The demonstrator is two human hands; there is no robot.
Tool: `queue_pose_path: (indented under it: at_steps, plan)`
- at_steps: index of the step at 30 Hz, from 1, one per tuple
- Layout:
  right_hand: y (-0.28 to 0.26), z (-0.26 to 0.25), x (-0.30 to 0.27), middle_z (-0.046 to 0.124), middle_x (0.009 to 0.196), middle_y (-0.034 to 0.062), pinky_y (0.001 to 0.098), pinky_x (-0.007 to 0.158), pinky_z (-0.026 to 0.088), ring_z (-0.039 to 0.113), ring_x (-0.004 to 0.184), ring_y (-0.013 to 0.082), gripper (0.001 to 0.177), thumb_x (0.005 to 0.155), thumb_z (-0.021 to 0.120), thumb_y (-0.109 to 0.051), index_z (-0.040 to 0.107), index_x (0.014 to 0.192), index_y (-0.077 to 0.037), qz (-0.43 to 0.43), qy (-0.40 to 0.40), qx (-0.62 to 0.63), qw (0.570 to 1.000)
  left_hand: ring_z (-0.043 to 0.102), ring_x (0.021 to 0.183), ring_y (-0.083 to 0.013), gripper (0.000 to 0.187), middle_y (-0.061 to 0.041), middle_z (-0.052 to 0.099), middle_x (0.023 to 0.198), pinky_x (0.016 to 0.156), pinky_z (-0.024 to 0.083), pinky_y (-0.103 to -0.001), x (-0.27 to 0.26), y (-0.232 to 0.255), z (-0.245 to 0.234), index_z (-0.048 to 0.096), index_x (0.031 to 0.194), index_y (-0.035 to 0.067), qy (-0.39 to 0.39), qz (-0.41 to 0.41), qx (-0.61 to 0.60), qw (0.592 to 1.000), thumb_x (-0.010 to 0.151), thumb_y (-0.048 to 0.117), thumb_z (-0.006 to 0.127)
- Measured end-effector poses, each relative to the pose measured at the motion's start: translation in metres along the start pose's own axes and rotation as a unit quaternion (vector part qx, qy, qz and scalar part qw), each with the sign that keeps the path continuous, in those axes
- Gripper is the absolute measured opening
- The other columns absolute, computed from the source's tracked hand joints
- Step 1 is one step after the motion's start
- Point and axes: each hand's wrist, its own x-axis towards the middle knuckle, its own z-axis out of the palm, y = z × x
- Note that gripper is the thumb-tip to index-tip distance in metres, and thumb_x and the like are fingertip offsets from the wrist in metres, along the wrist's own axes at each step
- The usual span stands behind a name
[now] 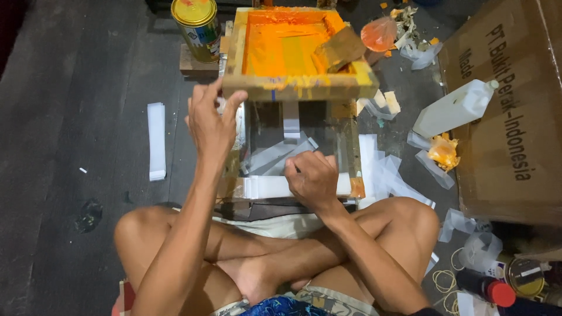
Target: The person sits on the floor and performs screen printing on white plastic strips. They place a strip under a wooden frame, use a squeegee to spread orange ink across the screen, and then lift the frame to remove the printed strip. This process is repeated multiple times.
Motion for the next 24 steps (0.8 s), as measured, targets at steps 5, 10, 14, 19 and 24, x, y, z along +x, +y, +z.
queue_pose_path:
  at_steps: [5, 10, 14, 19, 24]
  plan:
    - [-0.013, -0.014, 0.010, 0.053, 0.059, -0.0100, 0.0312, 0.063, 0.041, 0.058, 0.058, 0.0157, 0.038, 0.100, 0.059, -0.036, 0.056, 0.064, -0.025, -0.011, 0.022, 0.057, 0.998, 0.056, 0.094, -0.0292, 0.050, -0.004, 0.057, 0.100, 0.085, 0.039, -0.054, -0.034, -0.039, 0.003, 0.075, 0.123, 0.011, -0.051, -0.012, 0.064, 0.997, 0.088, 0.046, 0.083]
    - [-0.014, -0.018, 0.014, 0.053, 0.055, -0.0063, 0.0307, 0.059, 0.040, 0.058, 0.054, 0.0178, 0.042, 0.102, 0.057, -0.036, 0.055, 0.062, -0.024, 0.010, 0.016, 0.067, 0.998, 0.056, 0.100, -0.0306, 0.049, -0.002, 0.062, 0.102, 0.090, 0.040, -0.052, -0.058, -0.073, 0.019, 0.076, 0.119, 0.013, -0.080, -0.054, 0.102, 0.990, 0.079, 0.038, 0.090]
    - [-0.006, -0.014, 0.011, 0.054, 0.056, -0.0061, 0.0312, 0.060, 0.042, 0.060, 0.055, 0.0182, 0.041, 0.102, 0.058, -0.036, 0.057, 0.063, -0.024, 0.001, 0.014, 0.059, 0.998, 0.056, 0.101, -0.0275, 0.047, -0.001, 0.065, 0.103, 0.092, 0.039, -0.049, -0.065, -0.078, 0.023, 0.076, 0.121, 0.015, -0.100, -0.077, 0.107, 0.986, 0.079, 0.030, 0.091]
    - [0.017, 0.004, 0.001, 0.060, 0.060, -0.0054, 0.0320, 0.063, 0.045, 0.064, 0.061, 0.0189, 0.035, 0.100, 0.060, -0.036, 0.061, 0.067, -0.025, 0.008, 0.014, 0.060, 0.998, 0.057, 0.102, -0.0275, 0.047, -0.003, 0.065, 0.105, 0.092, 0.041, -0.050, -0.065, -0.077, 0.023, 0.076, 0.122, 0.012, -0.117, -0.093, 0.116, 0.982, 0.081, 0.031, 0.089]
    - [0.052, -0.014, 0.049, 0.066, 0.081, 0.0110, 0.0378, 0.074, 0.052, 0.068, 0.081, 0.0324, 0.010, 0.101, 0.064, -0.016, 0.072, 0.098, -0.012, 0.060, 0.105, 0.040, 0.992, 0.059, 0.111, -0.0406, 0.069, -0.013, 0.063, 0.115, 0.097, 0.045, -0.056, -0.051, -0.075, 0.022, 0.069, 0.130, 0.004, -0.200, -0.117, 0.053, 0.971, 0.078, 0.044, 0.088]
